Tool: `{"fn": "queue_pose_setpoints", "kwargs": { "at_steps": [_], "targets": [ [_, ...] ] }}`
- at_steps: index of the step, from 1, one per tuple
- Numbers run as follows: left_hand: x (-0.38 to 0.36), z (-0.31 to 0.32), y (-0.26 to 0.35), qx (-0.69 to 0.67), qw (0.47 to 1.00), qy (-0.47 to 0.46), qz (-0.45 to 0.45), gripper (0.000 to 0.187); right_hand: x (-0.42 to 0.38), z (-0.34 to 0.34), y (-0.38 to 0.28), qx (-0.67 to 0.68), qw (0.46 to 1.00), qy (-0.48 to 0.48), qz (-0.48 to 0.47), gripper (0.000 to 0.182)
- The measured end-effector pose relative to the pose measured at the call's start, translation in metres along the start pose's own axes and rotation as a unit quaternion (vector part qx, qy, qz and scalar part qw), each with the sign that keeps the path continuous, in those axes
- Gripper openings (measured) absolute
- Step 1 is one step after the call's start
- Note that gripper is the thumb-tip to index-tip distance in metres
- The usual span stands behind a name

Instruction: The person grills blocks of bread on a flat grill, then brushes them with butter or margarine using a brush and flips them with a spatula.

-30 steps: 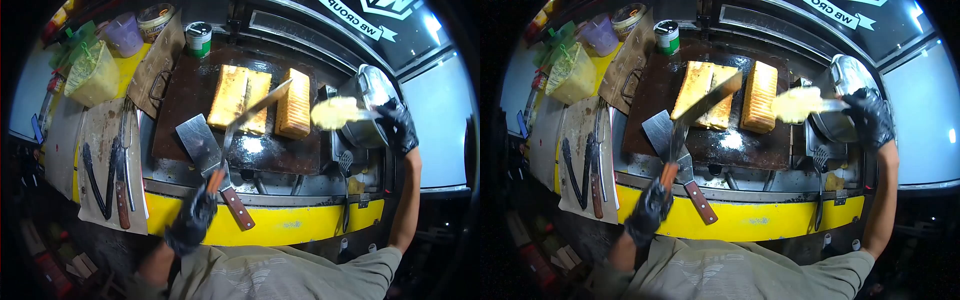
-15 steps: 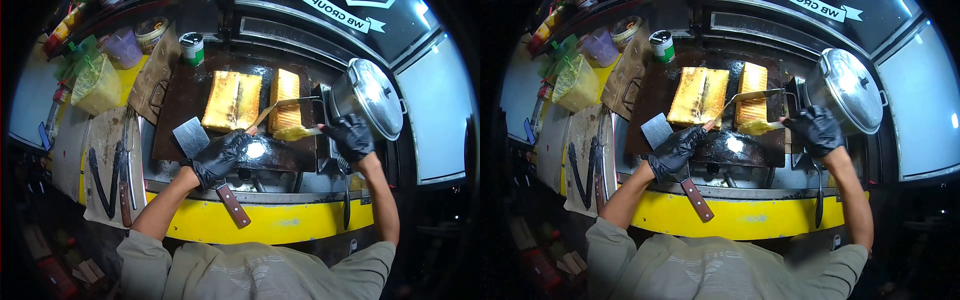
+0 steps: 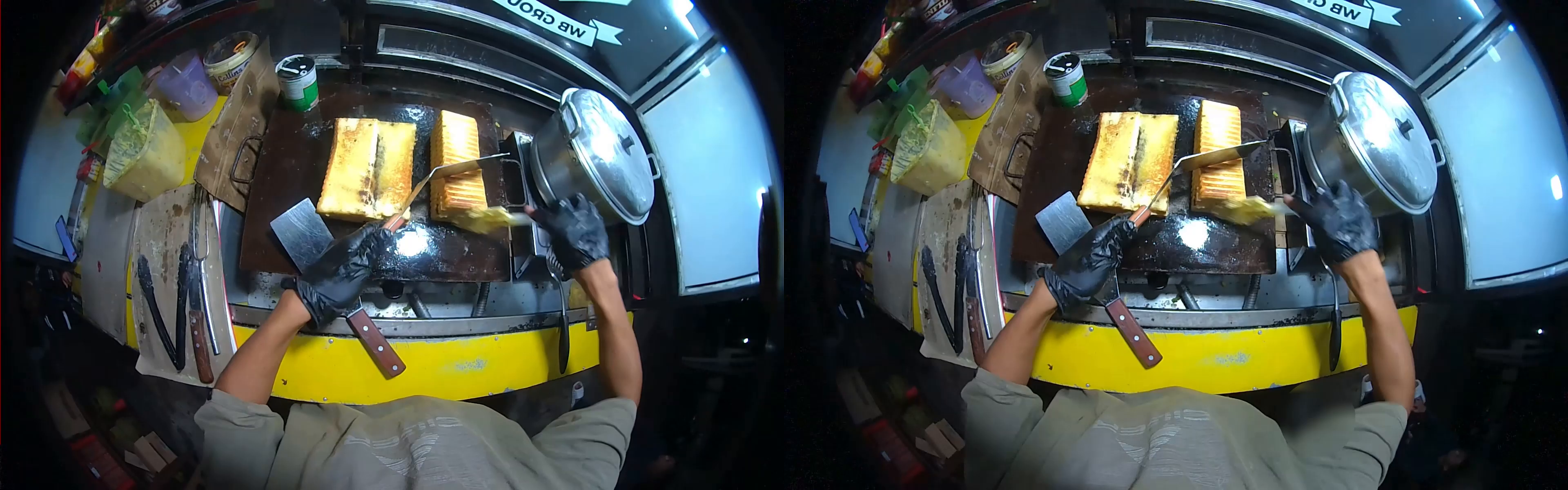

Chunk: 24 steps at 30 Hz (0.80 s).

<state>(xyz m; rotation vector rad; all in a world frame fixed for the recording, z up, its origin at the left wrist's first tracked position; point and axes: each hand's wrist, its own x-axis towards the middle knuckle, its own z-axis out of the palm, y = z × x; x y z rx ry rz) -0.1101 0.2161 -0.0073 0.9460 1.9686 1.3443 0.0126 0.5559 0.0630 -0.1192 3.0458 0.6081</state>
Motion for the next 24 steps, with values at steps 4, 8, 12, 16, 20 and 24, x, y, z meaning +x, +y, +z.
{"fn": "queue_pose_setpoints", "kwargs": {
  "at_steps": [4, 8, 12, 16, 20, 24],
  "targets": [
    [-0.029, 0.006, -0.001, -0.057, 0.996, 0.045, -0.060, 0.038, -0.030, -0.069, 0.018, 0.127, 0.983, -0.107, 0.076, 0.045],
    [-0.070, 0.019, 0.001, -0.090, 0.989, 0.080, -0.082, 0.035, -0.015, -0.087, 0.063, 0.165, 0.980, 0.095, 0.057, 0.041],
    [-0.071, 0.031, 0.004, -0.107, 0.988, 0.085, -0.065, 0.033, 0.091, -0.078, 0.076, 0.070, 0.989, 0.036, 0.124, 0.040],
    [-0.057, 0.038, 0.007, -0.080, 0.991, 0.084, -0.071, 0.035, 0.178, -0.043, 0.075, -0.003, 1.000, -0.014, -0.008, 0.033],
    [-0.056, 0.033, 0.012, -0.061, 0.992, 0.029, -0.107, 0.036, 0.220, 0.014, 0.088, -0.044, 0.993, -0.067, -0.084, 0.029],
    [-0.055, 0.031, 0.012, -0.029, 0.998, 0.042, -0.046, 0.036, 0.216, -0.024, 0.073, -0.033, 0.995, -0.089, -0.011, 0.022]
  ]
}}
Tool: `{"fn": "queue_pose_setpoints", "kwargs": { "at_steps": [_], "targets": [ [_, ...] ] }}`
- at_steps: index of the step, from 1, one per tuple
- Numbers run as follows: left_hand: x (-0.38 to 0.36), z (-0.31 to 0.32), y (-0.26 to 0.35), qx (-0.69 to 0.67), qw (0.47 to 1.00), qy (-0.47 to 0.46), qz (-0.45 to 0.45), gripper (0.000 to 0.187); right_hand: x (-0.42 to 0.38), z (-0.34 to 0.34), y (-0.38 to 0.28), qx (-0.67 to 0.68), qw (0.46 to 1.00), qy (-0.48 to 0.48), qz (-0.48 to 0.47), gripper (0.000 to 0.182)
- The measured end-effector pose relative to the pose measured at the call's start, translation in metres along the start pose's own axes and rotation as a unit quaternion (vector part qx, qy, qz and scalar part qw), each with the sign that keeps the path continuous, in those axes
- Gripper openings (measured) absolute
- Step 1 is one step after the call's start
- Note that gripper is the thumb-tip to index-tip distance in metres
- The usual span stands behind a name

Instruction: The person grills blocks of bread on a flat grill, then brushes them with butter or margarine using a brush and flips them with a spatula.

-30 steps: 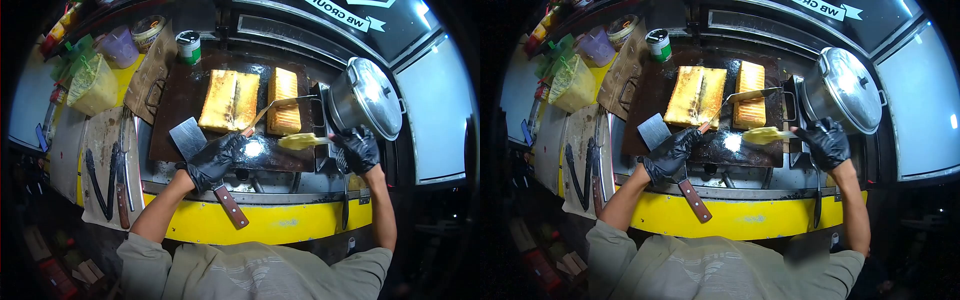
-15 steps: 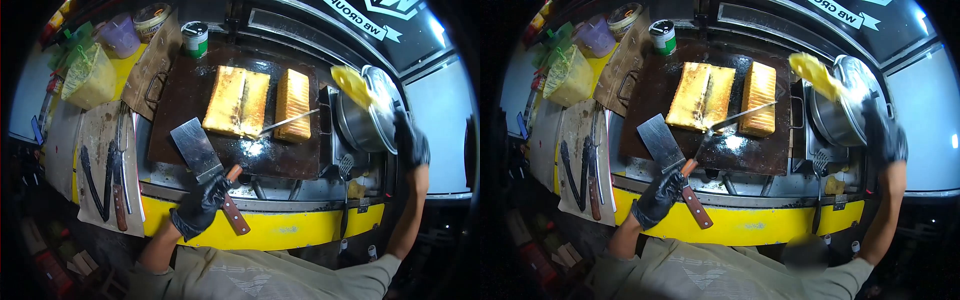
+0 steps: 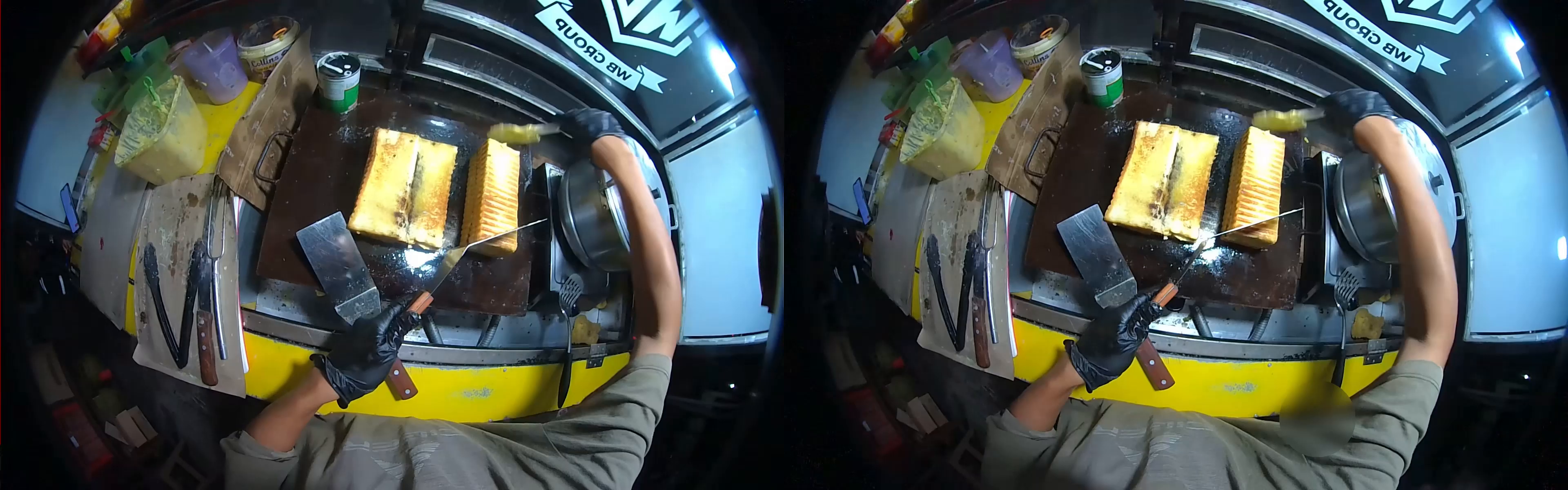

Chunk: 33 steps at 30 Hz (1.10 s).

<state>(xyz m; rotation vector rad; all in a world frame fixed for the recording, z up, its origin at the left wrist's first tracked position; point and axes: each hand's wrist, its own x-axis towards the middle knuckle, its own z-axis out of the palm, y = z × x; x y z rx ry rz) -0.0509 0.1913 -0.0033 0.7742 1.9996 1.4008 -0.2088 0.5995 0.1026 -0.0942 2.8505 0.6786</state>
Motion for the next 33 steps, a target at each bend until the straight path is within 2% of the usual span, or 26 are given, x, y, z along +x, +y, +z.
{"fn": "queue_pose_setpoints", "kwargs": {
  "at_steps": [1, 2, 5, 7, 8, 9, 10, 11, 13, 15, 16, 17, 18, 19, 20, 21, 22, 23, 24, 25, 27, 29, 31, 32, 33],
  "targets": [
    [0.000, -0.001, 0.003, -0.049, 0.999, 0.005, 0.009, 0.036, -0.005, 0.004, 0.008, 0.091, 0.995, 0.046, 0.016, 0.022],
    [0.000, 0.000, 0.002, -0.051, 0.999, 0.007, 0.008, 0.036, -0.007, 0.010, 0.012, 0.054, 0.998, -0.007, 0.037, 0.018],
    [0.002, 0.002, -0.006, -0.047, 0.999, 0.004, 0.016, 0.035, -0.026, 0.048, -0.004, 0.061, 0.997, 0.025, 0.036, 0.017],
    [-0.002, 0.007, -0.012, -0.067, 0.995, -0.018, -0.068, 0.035, -0.030, 0.051, -0.007, 0.089, 0.995, 0.051, 0.004, 0.021],
    [-0.008, 0.009, -0.013, -0.065, 0.995, -0.020, -0.070, 0.035, -0.038, 0.052, -0.007, 0.086, 0.993, 0.066, 0.046, 0.022],
    [-0.016, 0.012, -0.013, -0.075, 0.996, 0.030, -0.049, 0.035, -0.050, 0.037, -0.019, 0.084, 0.989, 0.079, 0.089, 0.024],
    [-0.024, 0.014, -0.013, -0.084, 0.993, 0.080, -0.026, 0.035, -0.061, 0.029, -0.028, 0.144, 0.980, 0.107, 0.087, 0.029],
    [-0.034, 0.014, -0.014, -0.079, 0.994, 0.074, -0.026, 0.035, -0.079, 0.017, -0.042, 0.214, 0.962, 0.157, 0.063, 0.031],
    [-0.061, 0.004, -0.016, -0.230, 0.951, 0.142, -0.153, 0.030, -0.110, -0.012, -0.081, 0.319, 0.934, 0.155, 0.045, 0.035],
    [-0.086, -0.013, -0.015, -0.260, 0.920, 0.215, -0.198, 0.036, -0.123, -0.041, -0.118, 0.252, 0.957, -0.002, 0.146, 0.029],
    [-0.094, -0.025, -0.017, -0.215, 0.919, 0.231, -0.237, 0.036, -0.124, -0.047, -0.132, 0.241, 0.959, -0.027, 0.143, 0.026],
    [-0.092, -0.035, -0.012, -0.292, 0.889, 0.259, -0.239, 0.035, -0.124, -0.052, -0.144, 0.231, 0.962, -0.052, 0.140, 0.023],
    [-0.093, -0.043, -0.010, -0.300, 0.880, 0.277, -0.243, 0.034, -0.115, -0.040, -0.153, 0.225, 0.957, -0.055, 0.175, 0.018],
    [-0.095, -0.049, -0.009, -0.307, 0.871, 0.295, -0.246, 0.033, -0.106, -0.030, -0.157, 0.220, 0.961, -0.078, 0.149, 0.021],
    [-0.093, -0.052, -0.012, -0.255, 0.881, 0.324, -0.233, 0.032, -0.097, -0.032, -0.168, 0.237, 0.958, -0.063, 0.149, 0.018],
    [-0.095, -0.055, -0.017, -0.249, 0.885, 0.319, -0.229, 0.032, -0.094, -0.020, -0.172, 0.271, 0.958, 0.009, 0.092, 0.018],
    [-0.098, -0.057, -0.024, -0.231, 0.892, 0.318, -0.222, 0.032, -0.082, -0.012, -0.184, 0.246, 0.964, 0.028, 0.097, 0.019],
    [-0.101, -0.058, -0.034, -0.215, 0.899, 0.317, -0.215, 0.032, -0.072, -0.009, -0.190, 0.281, 0.958, 0.012, 0.060, 0.019],
    [-0.101, -0.062, -0.036, -0.171, 0.916, 0.288, -0.220, 0.046, -0.069, -0.006, -0.200, 0.271, 0.960, 0.034, 0.056, 0.018],
    [-0.104, -0.060, -0.034, -0.234, 0.911, 0.264, -0.211, 0.045, -0.067, -0.006, -0.208, 0.259, 0.963, 0.053, 0.050, 0.018],
    [-0.107, -0.059, -0.026, -0.308, 0.894, 0.248, -0.210, 0.045, -0.090, -0.028, -0.217, 0.284, 0.953, -0.030, 0.104, 0.016],
    [-0.111, -0.064, -0.029, -0.323, 0.890, 0.246, -0.206, 0.045, -0.118, -0.026, -0.227, 0.286, 0.949, -0.115, 0.070, 0.014],
    [-0.116, -0.072, -0.034, -0.340, 0.884, 0.250, -0.202, 0.045, -0.165, -0.039, -0.233, 0.311, 0.947, -0.077, 0.030, 0.010],
    [-0.120, -0.076, -0.035, -0.347, 0.881, 0.250, -0.202, 0.045, -0.173, -0.064, -0.229, 0.275, 0.936, -0.221, 0.022, 0.017],
    [-0.125, -0.080, -0.035, -0.354, 0.879, 0.250, -0.202, 0.046, -0.172, -0.077, -0.227, 0.266, 0.938, -0.223, 0.015, 0.017]
  ]
}}
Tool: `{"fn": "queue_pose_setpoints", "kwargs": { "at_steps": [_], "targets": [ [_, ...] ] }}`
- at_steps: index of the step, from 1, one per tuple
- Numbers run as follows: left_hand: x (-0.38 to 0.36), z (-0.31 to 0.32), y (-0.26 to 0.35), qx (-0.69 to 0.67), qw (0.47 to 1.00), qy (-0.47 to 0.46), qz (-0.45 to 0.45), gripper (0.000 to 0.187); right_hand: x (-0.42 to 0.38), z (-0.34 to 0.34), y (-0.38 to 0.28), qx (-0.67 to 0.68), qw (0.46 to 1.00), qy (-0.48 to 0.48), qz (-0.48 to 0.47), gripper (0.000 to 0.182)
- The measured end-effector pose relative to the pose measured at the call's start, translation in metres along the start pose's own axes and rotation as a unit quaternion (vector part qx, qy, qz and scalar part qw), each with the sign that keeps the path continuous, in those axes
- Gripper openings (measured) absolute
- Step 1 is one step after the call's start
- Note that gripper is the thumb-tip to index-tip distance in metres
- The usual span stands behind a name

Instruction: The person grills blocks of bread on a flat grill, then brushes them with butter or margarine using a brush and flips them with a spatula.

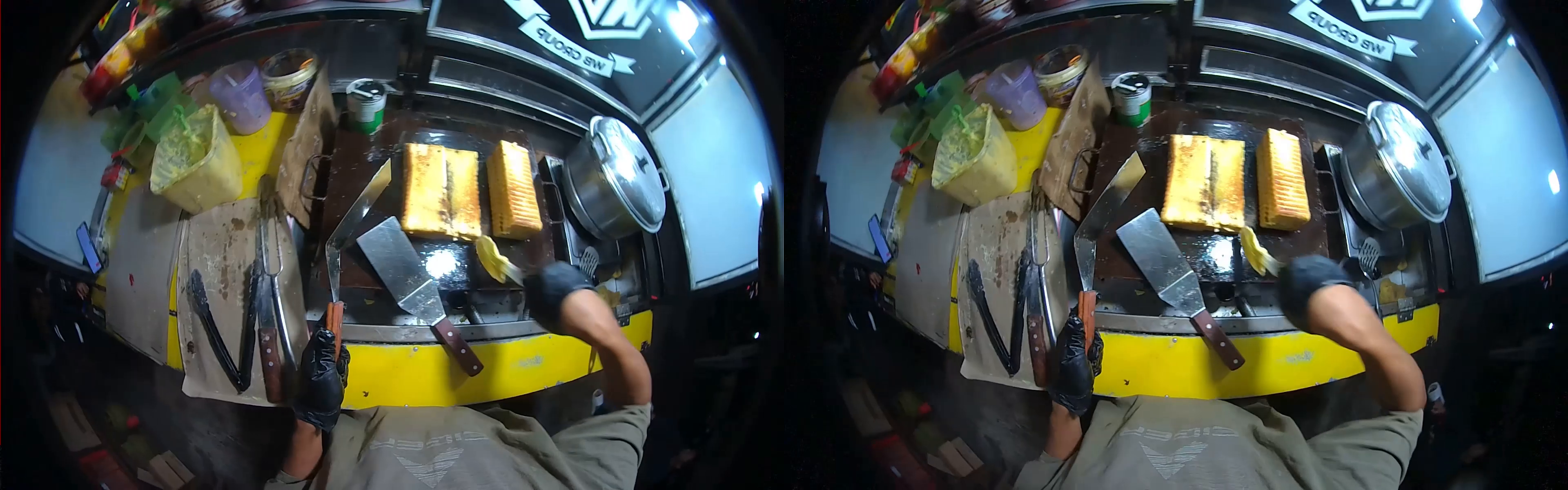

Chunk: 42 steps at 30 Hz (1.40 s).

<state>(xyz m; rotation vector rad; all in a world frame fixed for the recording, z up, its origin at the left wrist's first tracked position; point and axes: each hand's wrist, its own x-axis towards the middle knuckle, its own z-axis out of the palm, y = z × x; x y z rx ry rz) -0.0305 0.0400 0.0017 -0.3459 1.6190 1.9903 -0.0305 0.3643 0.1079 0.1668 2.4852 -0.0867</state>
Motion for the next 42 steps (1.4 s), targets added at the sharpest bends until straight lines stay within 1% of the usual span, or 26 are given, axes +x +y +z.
{"fn": "queue_pose_setpoints", "kwargs": {
  "at_steps": [3, 6, 8, 10, 11, 13, 14, 17, 19, 20, 22, 23, 24, 26, 27, 28, 30, 31, 32, 34, 35, 36, 38, 40, 41, 42],
  "targets": [
    [-0.007, -0.015, 0.006, -0.022, 1.000, -0.002, -0.004, 0.046, -0.006, -0.034, -0.010, -0.028, 0.984, 0.172, -0.048, 0.019],
    [-0.012, -0.026, 0.008, -0.035, 0.999, -0.009, -0.009, 0.047, 0.002, -0.057, -0.020, -0.040, 0.935, 0.338, -0.098, 0.022],
    [-0.013, -0.029, 0.007, -0.025, 1.000, 0.011, -0.014, 0.047, 0.055, -0.072, -0.041, -0.080, 0.923, 0.360, -0.111, 0.022],
    [-0.015, -0.031, 0.006, -0.013, 0.999, 0.029, -0.018, 0.047, 0.128, -0.069, -0.032, -0.298, 0.871, 0.363, -0.145, 0.019],
    [-0.017, -0.033, 0.007, 0.000, 1.000, 0.013, 0.009, 0.048, 0.130, -0.072, -0.036, -0.300, 0.870, 0.363, -0.147, 0.019],
    [-0.019, -0.037, 0.005, 0.009, 0.999, 0.001, 0.036, 0.048, 0.132, -0.078, -0.043, -0.300, 0.905, 0.232, -0.193, 0.018],
    [-0.021, -0.038, 0.002, -0.021, 0.999, -0.001, 0.034, 0.048, 0.127, -0.088, -0.047, -0.322, 0.914, 0.182, -0.165, 0.015],
    [-0.022, -0.038, -0.003, -0.048, 0.999, 0.001, 0.022, 0.048, 0.140, -0.096, -0.040, -0.278, 0.913, 0.239, -0.177, 0.016],
    [-0.022, -0.036, -0.002, -0.038, 0.999, 0.004, 0.015, 0.048, 0.173, -0.091, -0.028, -0.299, 0.866, 0.347, -0.198, 0.019],
    [-0.023, -0.033, -0.001, -0.045, 0.999, 0.011, 0.025, 0.048, 0.171, -0.097, -0.026, -0.297, 0.866, 0.351, -0.197, 0.019],
    [-0.022, -0.030, -0.002, -0.054, 0.998, 0.022, 0.035, 0.047, 0.152, -0.120, -0.044, -0.293, 0.908, 0.196, -0.226, 0.020],
    [-0.022, -0.030, -0.006, -0.047, 0.998, 0.031, 0.037, 0.047, 0.169, -0.116, -0.023, -0.252, 0.911, 0.177, -0.274, 0.024],
    [-0.022, -0.031, -0.008, -0.038, 0.998, 0.039, 0.037, 0.047, 0.166, -0.119, -0.032, -0.275, 0.921, 0.160, -0.224, 0.029],
    [-0.024, -0.031, -0.011, -0.036, 0.999, 0.035, 0.012, 0.047, 0.173, -0.111, -0.031, -0.355, 0.859, 0.299, -0.214, 0.030],
    [-0.024, -0.031, -0.012, -0.038, 0.999, 0.033, -0.010, 0.047, 0.182, -0.106, -0.035, -0.249, 0.907, 0.305, -0.151, 0.029],
    [-0.024, -0.029, -0.012, -0.034, 0.999, 0.033, -0.009, 0.047, 0.179, -0.107, -0.029, -0.246, 0.907, 0.307, -0.150, 0.029],
    [-0.026, -0.022, -0.013, -0.047, 0.998, 0.044, 0.027, 0.047, 0.161, -0.117, -0.025, -0.222, 0.912, 0.226, -0.260, 0.026],
    [-0.025, -0.018, -0.014, -0.046, 0.998, 0.045, 0.028, 0.047, 0.159, -0.117, -0.014, -0.221, 0.903, 0.220, -0.297, 0.021],
    [-0.021, -0.015, -0.014, -0.042, 0.997, 0.047, 0.044, 0.046, 0.154, -0.120, -0.014, -0.219, 0.903, 0.222, -0.295, 0.021],
    [-0.016, -0.010, -0.010, -0.035, 0.996, 0.044, 0.064, 0.044, 0.139, -0.134, -0.022, -0.201, 0.940, 0.240, -0.132, 0.018],
    [-0.014, -0.010, -0.007, -0.023, 0.998, 0.028, 0.041, 0.042, 0.159, -0.133, 0.005, -0.127, 0.944, 0.282, -0.115, 0.017],
    [-0.012, -0.010, -0.004, -0.013, 1.000, 0.012, 0.018, 0.040, 0.157, -0.132, 0.014, -0.121, 0.913, 0.367, -0.126, 0.014],
    [0.009, -0.013, -0.009, 0.019, 1.000, -0.007, 0.002, 0.041, 0.176, -0.129, 0.030, -0.124, 0.922, 0.362, -0.059, 0.014],
    [0.030, -0.005, -0.005, 0.053, 0.998, -0.028, -0.015, 0.042, 0.205, -0.111, 0.066, -0.187, 0.903, 0.351, -0.163, 0.016],
    [0.041, 0.005, 0.003, 0.088, 0.995, -0.022, 0.038, 0.039, 0.206, -0.108, 0.068, -0.174, 0.923, 0.307, -0.151, 0.017],
    [0.050, 0.012, 0.008, 0.122, 0.988, -0.016, 0.090, 0.036, 0.204, -0.107, 0.073, -0.172, 0.923, 0.310, -0.149, 0.017]
  ]
}}
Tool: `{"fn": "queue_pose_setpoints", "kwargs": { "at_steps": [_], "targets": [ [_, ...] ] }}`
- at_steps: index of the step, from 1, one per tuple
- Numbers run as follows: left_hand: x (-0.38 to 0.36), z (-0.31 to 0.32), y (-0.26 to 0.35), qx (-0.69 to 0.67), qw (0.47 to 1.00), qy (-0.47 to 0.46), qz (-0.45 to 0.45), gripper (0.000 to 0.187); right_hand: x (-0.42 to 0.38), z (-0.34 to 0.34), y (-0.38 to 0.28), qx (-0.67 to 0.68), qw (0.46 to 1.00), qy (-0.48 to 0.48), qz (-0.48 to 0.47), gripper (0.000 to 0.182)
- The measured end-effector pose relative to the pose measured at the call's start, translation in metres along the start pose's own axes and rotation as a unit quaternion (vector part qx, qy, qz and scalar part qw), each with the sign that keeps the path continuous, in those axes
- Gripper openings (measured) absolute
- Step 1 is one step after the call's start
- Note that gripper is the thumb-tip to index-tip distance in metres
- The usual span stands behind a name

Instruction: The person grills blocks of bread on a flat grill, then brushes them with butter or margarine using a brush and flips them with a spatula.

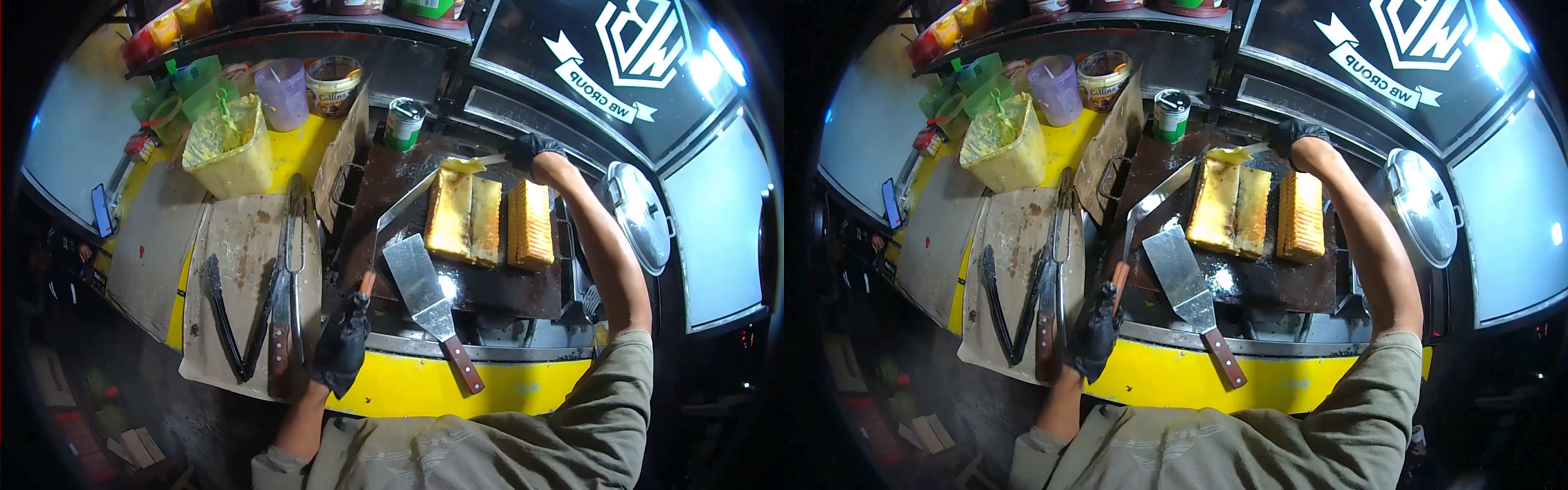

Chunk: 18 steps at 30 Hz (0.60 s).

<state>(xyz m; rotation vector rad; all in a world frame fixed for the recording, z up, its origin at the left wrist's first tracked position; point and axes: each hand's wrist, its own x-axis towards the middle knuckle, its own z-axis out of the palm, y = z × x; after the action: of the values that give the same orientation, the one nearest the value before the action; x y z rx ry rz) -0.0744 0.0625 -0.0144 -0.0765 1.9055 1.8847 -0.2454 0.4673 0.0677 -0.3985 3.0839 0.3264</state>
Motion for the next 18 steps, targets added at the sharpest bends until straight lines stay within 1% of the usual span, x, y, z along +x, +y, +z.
{"fn": "queue_pose_setpoints", "kwargs": {
  "at_steps": [1, 2, 3, 4, 6, 7, 9, 10, 11, 12, 13, 14, 15, 16, 18],
  "targets": [
    [0.009, 0.002, -0.002, 0.002, 1.000, -0.001, 0.001, 0.036, -0.005, 0.000, 0.005, 0.022, 0.999, 0.023, -0.013, 0.016],
    [0.020, 0.005, -0.007, 0.023, 0.999, -0.004, 0.035, 0.037, -0.008, -0.001, 0.010, 0.043, 0.998, 0.047, -0.027, 0.016],
    [0.027, 0.008, -0.010, 0.045, 0.997, -0.008, 0.070, 0.038, -0.008, -0.003, 0.015, 0.041, 0.998, 0.048, -0.026, 0.016],
    [0.030, 0.010, -0.011, 0.046, 0.996, -0.010, 0.072, 0.038, -0.007, -0.006, 0.021, -0.025, 1.000, -0.004, 0.003, 0.017],
    [0.032, 0.011, -0.009, 0.064, 0.991, -0.011, 0.117, 0.041, -0.006, -0.013, 0.028, -0.154, 0.980, -0.109, 0.062, 0.018],
    [0.030, 0.009, -0.004, 0.065, 0.991, -0.012, 0.116, 0.041, -0.008, -0.013, 0.027, -0.153, 0.980, -0.110, 0.063, 0.018],
    [0.019, 0.005, 0.009, 0.024, 0.997, -0.074, -0.016, 0.057, -0.012, -0.013, 0.017, -0.040, 0.996, -0.072, 0.038, 0.016],
    [0.014, 0.005, 0.013, 0.024, 0.997, -0.075, -0.017, 0.057, -0.014, -0.012, 0.015, 0.017, 0.998, -0.052, 0.024, 0.015],
    [0.010, 0.005, 0.016, -0.007, 0.997, -0.069, -0.044, 0.058, -0.013, 0.029, 0.037, -0.021, 0.997, 0.054, -0.047, 0.014],
    [0.007, 0.003, 0.017, -0.037, 0.995, -0.063, -0.070, 0.059, -0.015, 0.027, 0.035, -0.018, 0.997, 0.054, -0.046, 0.014],
    [0.003, -0.001, 0.013, -0.036, 0.995, -0.063, -0.071, 0.059, -0.019, 0.017, 0.030, -0.052, 0.998, 0.026, -0.028, 0.014],
    [-0.002, -0.004, 0.006, -0.032, 0.997, -0.030, -0.064, 0.057, -0.022, 0.005, 0.027, -0.087, 0.996, -0.002, -0.009, 0.013],
    [-0.006, -0.007, 0.001, -0.027, 0.998, 0.003, -0.058, 0.055, -0.023, -0.012, 0.018, -0.133, 0.988, -0.067, 0.036, 0.014],
    [-0.011, -0.008, 0.005, -0.027, 0.998, 0.001, -0.062, 0.055, -0.028, -0.021, 0.017, -0.131, 0.988, -0.068, 0.043, 0.013],
    [-0.028, -0.008, 0.018, -0.093, 0.993, 0.016, -0.077, 0.047, -0.050, -0.045, 0.003, -0.074, 0.995, -0.018, 0.066, 0.021]
  ]
}}
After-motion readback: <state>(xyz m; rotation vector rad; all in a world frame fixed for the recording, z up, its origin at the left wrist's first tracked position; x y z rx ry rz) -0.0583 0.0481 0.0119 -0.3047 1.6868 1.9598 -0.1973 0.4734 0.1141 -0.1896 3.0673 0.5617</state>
